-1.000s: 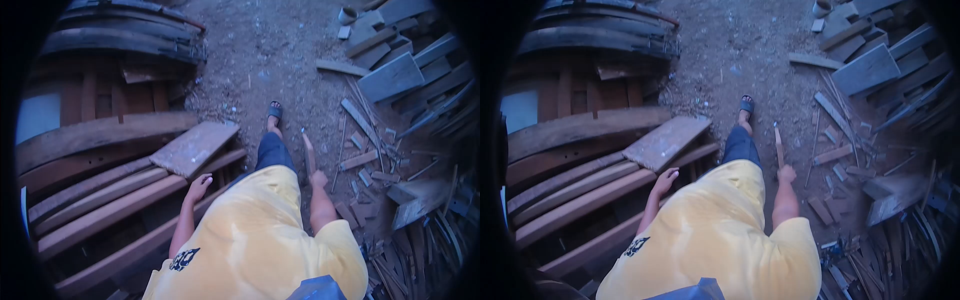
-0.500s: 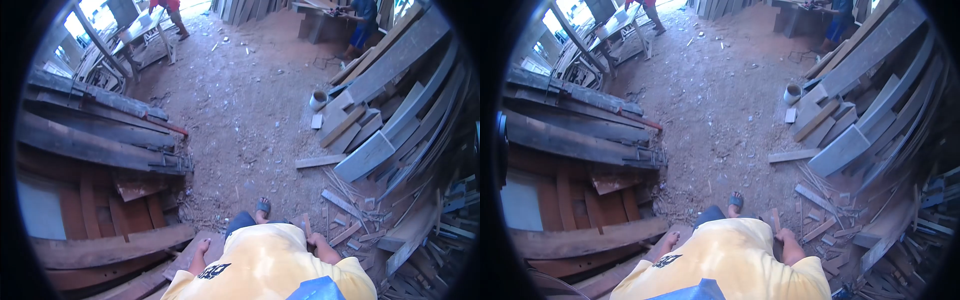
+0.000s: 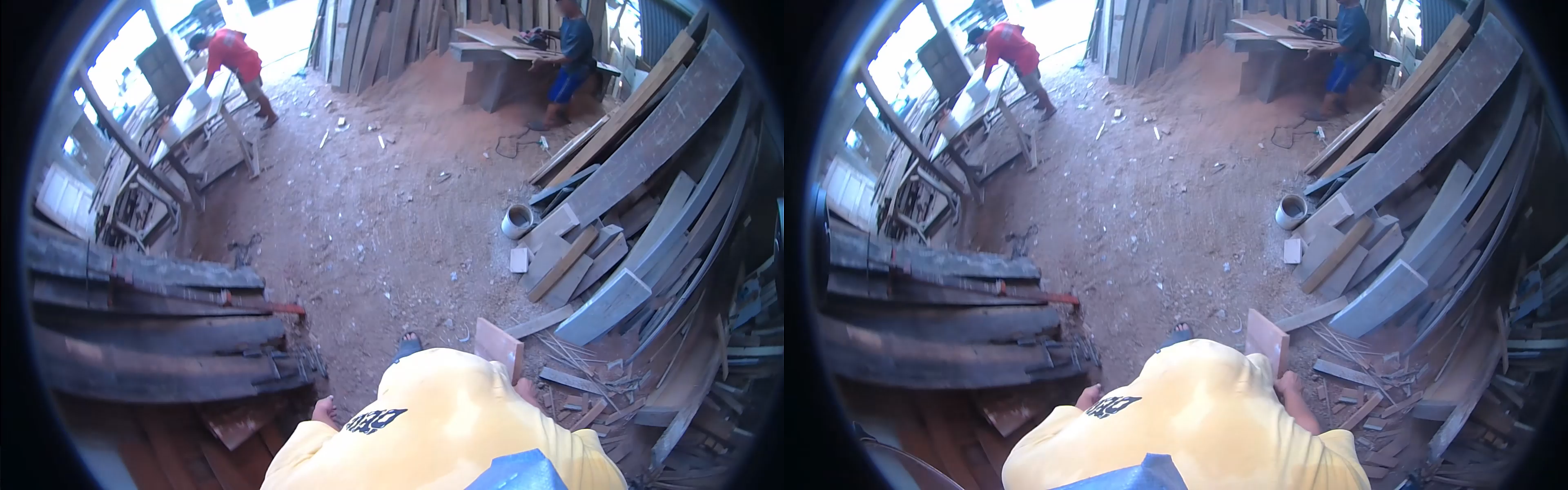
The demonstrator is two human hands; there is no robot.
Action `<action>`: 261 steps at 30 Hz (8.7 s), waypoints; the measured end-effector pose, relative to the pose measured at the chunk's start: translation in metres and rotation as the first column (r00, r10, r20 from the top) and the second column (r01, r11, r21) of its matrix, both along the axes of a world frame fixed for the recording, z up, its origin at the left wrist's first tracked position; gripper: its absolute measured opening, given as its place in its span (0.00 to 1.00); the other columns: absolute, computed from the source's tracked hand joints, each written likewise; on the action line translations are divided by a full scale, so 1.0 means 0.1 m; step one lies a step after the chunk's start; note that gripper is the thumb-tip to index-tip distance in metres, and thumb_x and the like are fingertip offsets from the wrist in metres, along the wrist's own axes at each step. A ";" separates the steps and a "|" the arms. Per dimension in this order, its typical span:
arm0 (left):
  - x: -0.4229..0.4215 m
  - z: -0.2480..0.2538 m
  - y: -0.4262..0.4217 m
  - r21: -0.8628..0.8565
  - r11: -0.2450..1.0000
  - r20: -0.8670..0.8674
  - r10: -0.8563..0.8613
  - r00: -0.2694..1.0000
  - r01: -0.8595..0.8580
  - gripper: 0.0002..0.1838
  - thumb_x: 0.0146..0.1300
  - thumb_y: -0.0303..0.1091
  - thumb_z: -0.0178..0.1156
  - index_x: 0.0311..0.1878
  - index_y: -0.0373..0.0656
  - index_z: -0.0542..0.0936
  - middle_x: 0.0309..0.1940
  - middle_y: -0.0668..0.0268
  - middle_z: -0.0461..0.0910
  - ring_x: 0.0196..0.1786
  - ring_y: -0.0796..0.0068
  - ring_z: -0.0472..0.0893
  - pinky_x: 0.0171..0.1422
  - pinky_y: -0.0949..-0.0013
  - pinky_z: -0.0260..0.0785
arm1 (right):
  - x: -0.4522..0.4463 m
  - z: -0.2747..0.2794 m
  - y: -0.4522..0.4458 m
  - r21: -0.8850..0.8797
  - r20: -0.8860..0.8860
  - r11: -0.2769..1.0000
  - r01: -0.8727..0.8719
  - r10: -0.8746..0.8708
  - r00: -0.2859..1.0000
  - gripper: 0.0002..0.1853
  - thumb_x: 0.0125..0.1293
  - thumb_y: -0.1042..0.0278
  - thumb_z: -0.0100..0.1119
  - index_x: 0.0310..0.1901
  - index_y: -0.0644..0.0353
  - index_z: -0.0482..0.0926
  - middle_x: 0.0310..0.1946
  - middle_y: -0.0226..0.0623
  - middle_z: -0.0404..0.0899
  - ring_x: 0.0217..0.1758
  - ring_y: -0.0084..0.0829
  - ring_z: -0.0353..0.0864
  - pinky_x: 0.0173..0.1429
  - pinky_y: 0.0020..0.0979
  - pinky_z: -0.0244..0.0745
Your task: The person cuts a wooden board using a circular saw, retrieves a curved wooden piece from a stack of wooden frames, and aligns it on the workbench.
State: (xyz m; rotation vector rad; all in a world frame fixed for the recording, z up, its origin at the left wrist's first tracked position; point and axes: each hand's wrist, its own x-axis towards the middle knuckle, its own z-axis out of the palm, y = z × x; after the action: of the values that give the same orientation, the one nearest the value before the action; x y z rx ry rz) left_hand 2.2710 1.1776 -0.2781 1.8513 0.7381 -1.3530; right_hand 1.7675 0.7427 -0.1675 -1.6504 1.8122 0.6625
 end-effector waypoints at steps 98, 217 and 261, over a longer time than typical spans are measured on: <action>3.62 2.36 -14.27 0.264 0.296 0.194 -0.949 0.250 0.918 0.22 0.74 0.50 0.60 0.61 0.45 0.81 0.46 0.63 0.85 0.46 0.72 0.79 0.50 0.66 0.68 | 2.28 0.05 -13.56 -0.497 0.304 0.426 0.756 -0.730 0.612 0.44 0.64 0.64 0.63 0.79 0.56 0.53 0.61 0.56 0.77 0.55 0.53 0.85 0.58 0.51 0.82; 2.94 0.53 -9.51 0.221 -0.245 0.418 -0.851 -0.319 0.944 0.27 0.70 0.59 0.56 0.61 0.50 0.85 0.60 0.56 0.84 0.64 0.51 0.81 0.69 0.52 0.72 | 1.45 -1.30 -3.94 0.361 0.571 0.327 0.873 -0.818 0.070 0.08 0.71 0.69 0.55 0.45 0.62 0.79 0.25 0.36 0.79 0.18 0.30 0.77 0.22 0.35 0.73; -1.17 0.31 -7.78 0.347 -0.773 0.641 -0.218 -0.736 0.532 0.23 0.70 0.52 0.55 0.55 0.49 0.87 0.48 0.52 0.89 0.55 0.51 0.86 0.60 0.52 0.75 | 2.56 -1.36 3.69 0.525 0.433 -0.719 0.456 -0.235 -0.870 0.03 0.74 0.66 0.60 0.43 0.52 0.79 0.24 0.37 0.78 0.22 0.33 0.80 0.25 0.39 0.73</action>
State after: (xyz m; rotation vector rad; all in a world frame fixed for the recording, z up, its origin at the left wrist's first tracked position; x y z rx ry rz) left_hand 2.1536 0.3994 -0.2467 1.4774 -2.8016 -1.0970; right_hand 2.0233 1.1121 -0.3034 0.9431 1.6241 -1.3670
